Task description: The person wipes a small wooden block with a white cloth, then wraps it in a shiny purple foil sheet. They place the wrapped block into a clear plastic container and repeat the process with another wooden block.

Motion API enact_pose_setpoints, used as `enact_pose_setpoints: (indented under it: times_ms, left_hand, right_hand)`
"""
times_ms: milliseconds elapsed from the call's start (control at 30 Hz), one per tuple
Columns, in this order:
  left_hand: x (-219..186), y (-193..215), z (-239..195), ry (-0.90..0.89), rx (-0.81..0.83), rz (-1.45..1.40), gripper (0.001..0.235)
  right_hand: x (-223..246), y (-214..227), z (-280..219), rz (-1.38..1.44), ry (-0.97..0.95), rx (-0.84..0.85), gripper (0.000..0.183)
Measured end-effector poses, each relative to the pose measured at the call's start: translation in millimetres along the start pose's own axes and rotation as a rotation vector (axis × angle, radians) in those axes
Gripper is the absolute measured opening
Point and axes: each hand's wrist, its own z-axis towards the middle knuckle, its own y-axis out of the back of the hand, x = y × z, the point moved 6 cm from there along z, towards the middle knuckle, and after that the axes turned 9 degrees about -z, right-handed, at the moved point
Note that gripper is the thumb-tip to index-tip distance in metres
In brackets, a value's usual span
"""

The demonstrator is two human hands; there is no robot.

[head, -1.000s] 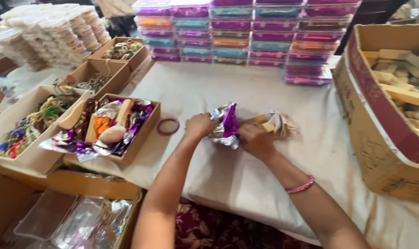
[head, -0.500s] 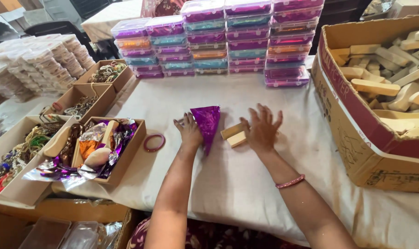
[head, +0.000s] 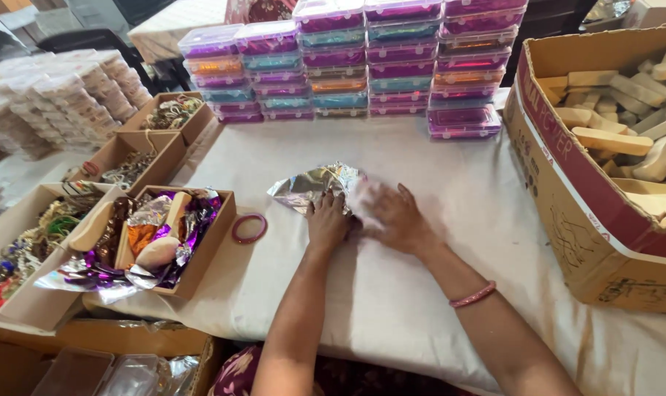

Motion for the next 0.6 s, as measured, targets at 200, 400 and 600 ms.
enact_pose_setpoints:
  times_ms: [200,400,600]
  left_hand:
    - [-1.7,27.4,-4.9,0.056,0.127,0.011,0.063]
    - [-11.5,20.4,-10.6,0.005,0.274,-0.093,0.048]
    - [-46.0,22.4,-15.5,-0.069,0.382,-0.035,0.05]
  right_hand:
    - [-22.6,-24.8,-4.0,-0.278,0.059,0.544,0.113]
    - [-72.1,-13.4,-18.9,-0.191,-0.414,0.555,0.079]
    - [-88.0,4.7,-24.9,0.05,-0.426,-0.377,0.059]
